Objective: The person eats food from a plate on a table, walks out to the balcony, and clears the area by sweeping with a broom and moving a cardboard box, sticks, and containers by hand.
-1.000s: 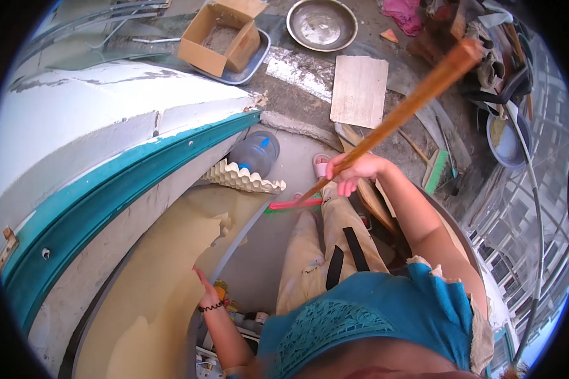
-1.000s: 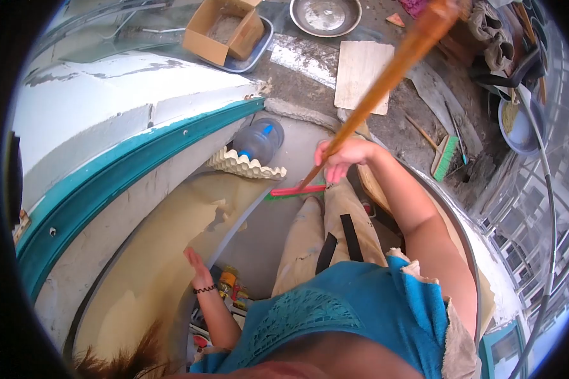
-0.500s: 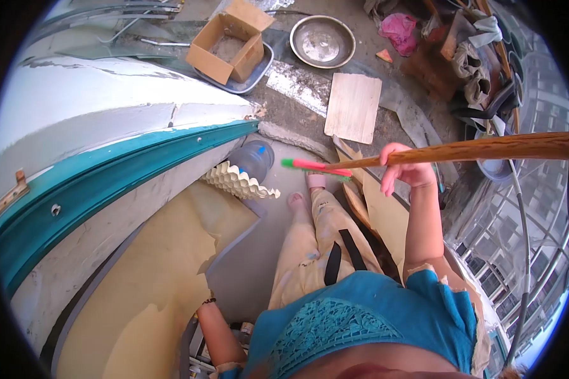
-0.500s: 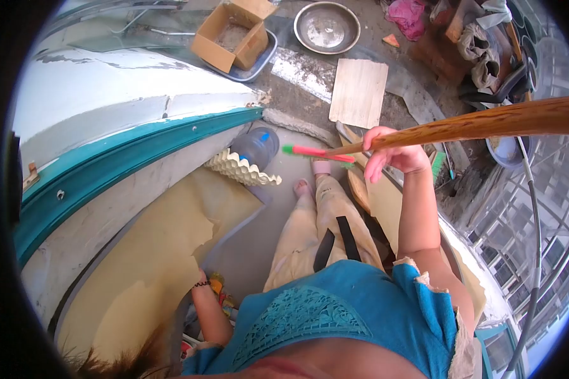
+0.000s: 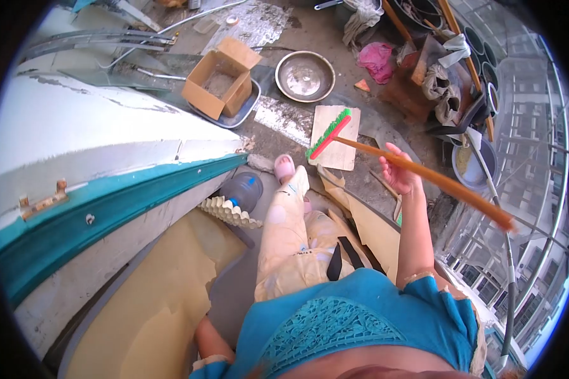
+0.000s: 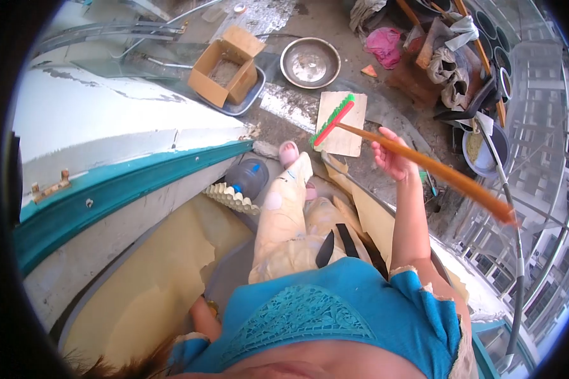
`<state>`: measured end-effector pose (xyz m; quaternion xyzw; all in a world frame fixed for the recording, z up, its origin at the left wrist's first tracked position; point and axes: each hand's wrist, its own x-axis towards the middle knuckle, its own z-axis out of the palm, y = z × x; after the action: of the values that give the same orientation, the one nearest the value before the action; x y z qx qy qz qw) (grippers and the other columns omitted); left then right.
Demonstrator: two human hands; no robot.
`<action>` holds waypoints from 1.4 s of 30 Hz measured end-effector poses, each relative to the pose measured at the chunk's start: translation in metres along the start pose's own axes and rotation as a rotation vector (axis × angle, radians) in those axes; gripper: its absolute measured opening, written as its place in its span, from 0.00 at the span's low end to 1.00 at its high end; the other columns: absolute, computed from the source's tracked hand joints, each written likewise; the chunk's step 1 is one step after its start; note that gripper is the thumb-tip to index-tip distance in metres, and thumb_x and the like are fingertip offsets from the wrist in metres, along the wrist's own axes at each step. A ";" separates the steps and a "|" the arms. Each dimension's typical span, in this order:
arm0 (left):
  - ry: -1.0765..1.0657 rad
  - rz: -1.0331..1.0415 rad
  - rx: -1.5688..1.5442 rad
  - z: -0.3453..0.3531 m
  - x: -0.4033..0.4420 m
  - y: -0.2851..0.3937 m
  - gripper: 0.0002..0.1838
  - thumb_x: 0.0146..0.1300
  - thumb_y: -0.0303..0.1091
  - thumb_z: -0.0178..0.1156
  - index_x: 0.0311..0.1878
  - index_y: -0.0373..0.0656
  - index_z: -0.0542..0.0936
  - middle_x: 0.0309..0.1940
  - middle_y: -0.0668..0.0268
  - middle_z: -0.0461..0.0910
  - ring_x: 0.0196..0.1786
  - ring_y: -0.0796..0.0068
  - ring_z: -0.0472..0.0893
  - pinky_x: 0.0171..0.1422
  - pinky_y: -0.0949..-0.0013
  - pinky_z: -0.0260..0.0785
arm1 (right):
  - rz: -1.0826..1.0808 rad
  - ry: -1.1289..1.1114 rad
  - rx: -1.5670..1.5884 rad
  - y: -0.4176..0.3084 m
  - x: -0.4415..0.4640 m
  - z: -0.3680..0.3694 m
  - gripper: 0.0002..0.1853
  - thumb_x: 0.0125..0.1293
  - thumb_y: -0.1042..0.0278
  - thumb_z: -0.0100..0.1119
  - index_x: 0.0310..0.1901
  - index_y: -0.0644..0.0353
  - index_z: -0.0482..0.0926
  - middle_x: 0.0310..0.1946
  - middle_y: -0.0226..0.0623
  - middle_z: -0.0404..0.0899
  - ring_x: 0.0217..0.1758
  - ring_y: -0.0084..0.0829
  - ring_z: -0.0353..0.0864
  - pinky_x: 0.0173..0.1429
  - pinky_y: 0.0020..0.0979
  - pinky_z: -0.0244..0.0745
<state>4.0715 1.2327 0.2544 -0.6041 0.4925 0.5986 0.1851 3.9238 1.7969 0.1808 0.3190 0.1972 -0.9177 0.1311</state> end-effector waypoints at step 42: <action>-0.066 -0.023 -0.186 0.218 0.110 0.075 0.35 0.62 0.63 0.40 0.64 0.45 0.60 0.60 0.58 0.64 0.64 0.64 0.60 0.66 0.57 0.48 | 0.765 0.823 -0.472 -0.126 0.159 -0.025 0.10 0.62 0.71 0.46 0.31 0.72 0.70 0.19 0.37 0.69 0.15 0.21 0.65 0.18 0.19 0.62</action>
<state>3.8704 1.3355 0.1354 -0.6044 0.4213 0.6591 0.1510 3.7696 1.9011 0.0966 0.6582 0.3013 -0.5383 0.4316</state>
